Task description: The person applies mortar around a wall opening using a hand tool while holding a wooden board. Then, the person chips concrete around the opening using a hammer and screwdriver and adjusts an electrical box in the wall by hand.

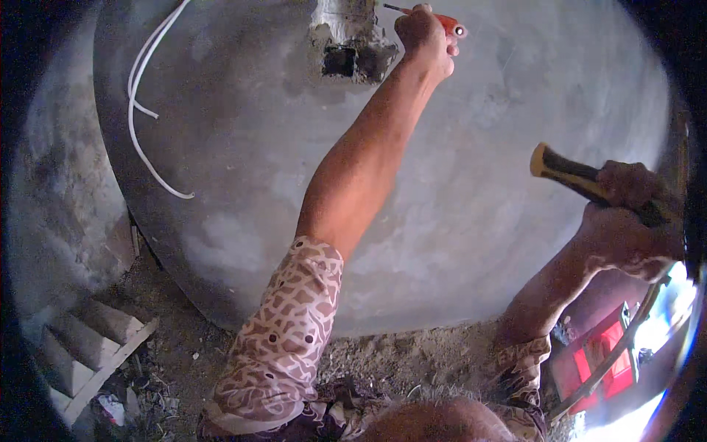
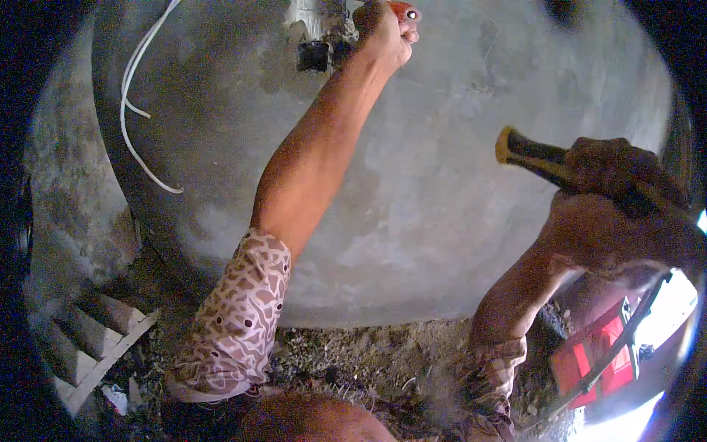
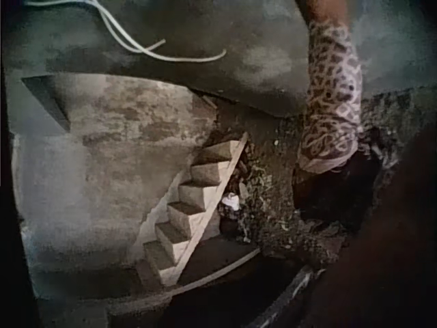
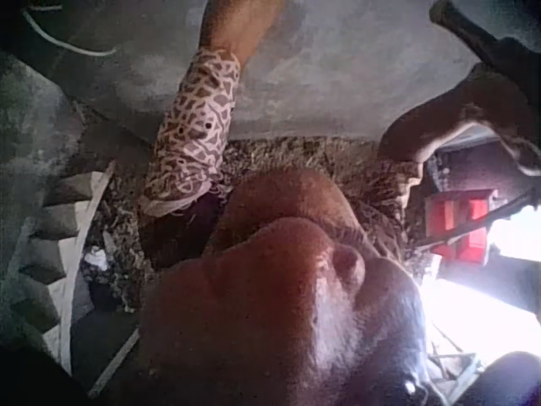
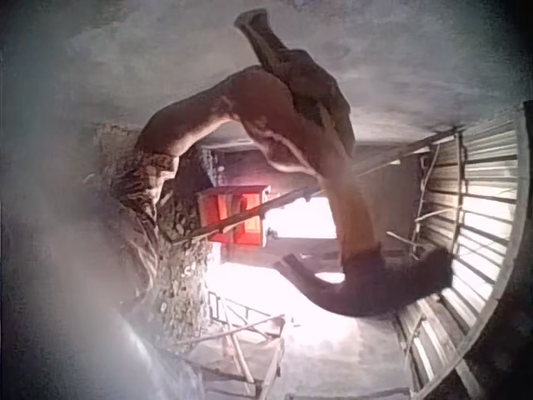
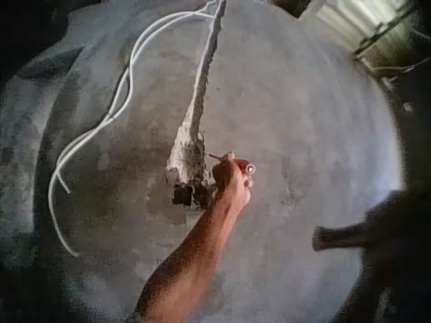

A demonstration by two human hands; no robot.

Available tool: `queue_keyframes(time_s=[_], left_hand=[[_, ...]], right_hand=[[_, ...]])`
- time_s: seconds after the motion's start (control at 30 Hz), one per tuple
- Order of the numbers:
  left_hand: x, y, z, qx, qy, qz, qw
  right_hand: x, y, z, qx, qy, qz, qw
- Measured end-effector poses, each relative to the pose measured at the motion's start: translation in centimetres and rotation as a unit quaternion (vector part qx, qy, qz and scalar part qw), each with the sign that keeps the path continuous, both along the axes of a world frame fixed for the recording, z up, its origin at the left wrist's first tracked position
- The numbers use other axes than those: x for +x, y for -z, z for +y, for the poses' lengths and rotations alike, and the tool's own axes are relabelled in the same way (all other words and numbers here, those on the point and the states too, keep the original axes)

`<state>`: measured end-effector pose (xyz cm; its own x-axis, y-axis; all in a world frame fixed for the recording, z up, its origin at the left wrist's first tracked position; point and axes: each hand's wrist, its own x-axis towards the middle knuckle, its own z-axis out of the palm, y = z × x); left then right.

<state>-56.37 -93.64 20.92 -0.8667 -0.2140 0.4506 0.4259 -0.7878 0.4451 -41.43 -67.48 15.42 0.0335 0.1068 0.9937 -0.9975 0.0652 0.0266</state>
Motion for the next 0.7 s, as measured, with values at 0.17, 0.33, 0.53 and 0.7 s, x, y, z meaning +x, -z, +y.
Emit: queue_keyframes(time_s=[0.17,0.33,0.53,0.7], left_hand=[[-1.1,-1.9,-0.5,0.025,0.015,0.053,0.998],[-1.4,-2.2,-0.9,0.034,0.038,0.057,0.997],[-1.8,-3.2,0.4,0.041,0.061,0.059,0.996],[-2.9,-2.7,-1.6,0.035,-0.001,-0.038,0.999]], right_hand=[[1.1,-1.2,-3.1,-0.055,-0.114,0.018,0.992],[-0.2,1.4,-9.1,-0.105,0.017,-0.005,0.994],[-8.8,4.6,-10.1,0.029,0.059,0.057,0.996],[-8.3,2.2,-12.7,0.060,0.211,-0.262,0.940]])
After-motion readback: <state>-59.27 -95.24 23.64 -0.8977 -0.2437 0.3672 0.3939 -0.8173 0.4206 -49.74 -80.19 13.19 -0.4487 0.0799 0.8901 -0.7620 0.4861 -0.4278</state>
